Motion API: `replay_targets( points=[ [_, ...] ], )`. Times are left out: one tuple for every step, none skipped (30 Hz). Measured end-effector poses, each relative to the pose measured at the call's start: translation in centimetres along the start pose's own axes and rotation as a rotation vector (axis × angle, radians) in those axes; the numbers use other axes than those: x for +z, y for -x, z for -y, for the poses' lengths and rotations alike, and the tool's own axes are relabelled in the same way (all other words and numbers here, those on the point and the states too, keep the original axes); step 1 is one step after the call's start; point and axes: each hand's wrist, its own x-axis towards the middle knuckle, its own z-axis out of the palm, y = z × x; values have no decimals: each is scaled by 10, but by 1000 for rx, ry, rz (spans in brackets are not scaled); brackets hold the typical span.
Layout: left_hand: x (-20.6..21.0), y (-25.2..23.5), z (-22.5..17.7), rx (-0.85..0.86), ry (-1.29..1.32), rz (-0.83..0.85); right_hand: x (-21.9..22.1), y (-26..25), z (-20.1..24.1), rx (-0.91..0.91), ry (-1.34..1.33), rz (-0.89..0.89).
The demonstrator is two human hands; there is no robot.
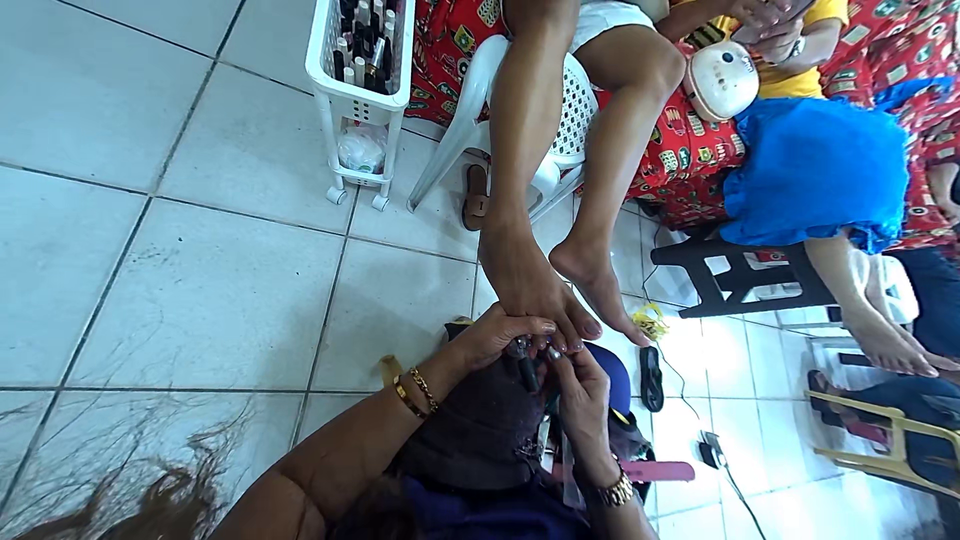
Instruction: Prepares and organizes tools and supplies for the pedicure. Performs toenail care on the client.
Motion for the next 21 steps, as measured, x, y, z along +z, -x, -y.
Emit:
replay_targets(
  points=[
    [0, 0, 0, -2, 2, 4, 1, 0, -1, -7, 3, 0],
    [0, 0, 0, -1, 4, 9, 2, -1, -2, -13, 2, 2],
    [0, 0, 0, -1, 5, 14, 2, -1, -2, -19, 2, 2],
    [-1, 0, 0, 0, 5, 17, 3, -1, -3, -20, 3, -2],
    [-1, 0, 0, 1, 5, 18, 4, -2, -3, -19, 2, -8],
    [-1, 0, 0, 0, 3, 19, 4, -2, -3, -19, 1, -11],
    [-1, 0, 1, -1, 2, 20, 5, -3, -3, -17, -3, -12],
    [-2, -1, 1, -1, 1, 19, 5, -3, -3, -17, -5, -10],
    [-2, -1, 1, -2, 1, 19, 5, -4, -3, -14, -9, -8],
    [-2, -1, 1, -4, -2, 18, 5, -5, -4, -13, -16, 1],
    [-3, -1, 2, -4, -2, 20, 4, -5, -4, -10, -26, 9],
    [-3, -1, 2, -4, -2, 19, 3, -5, -3, -2, -38, 13],
    [-4, -1, 3, -3, -4, 19, 3, -5, -2, 7, -46, 16],
    [-4, -1, 3, -1, -8, 19, 3, -5, -2, 13, -54, 16],
    [-4, -1, 3, 0, -11, 20, 3, -5, -2, 20, -66, 11],
    [-3, -1, 3, 2, -13, 23, 3, -5, -2, 30, -75, 9],
    [-3, -1, 3, 6, -11, 24, 3, -5, -1, 38, -83, 6],
    [-3, 0, 3, 9, -7, 26, 3, -5, -1, 46, -92, 5],
    [-3, 0, 3, 11, -3, 29, 3, -5, -1, 50, -101, 3],
    [-4, 0, 3, 10, -2, 32, 3, -5, 0, 51, -112, 5],
    [-4, 0, 3, 7, -2, 32, 3, -5, -1, 52, -122, 6]
  ],
)
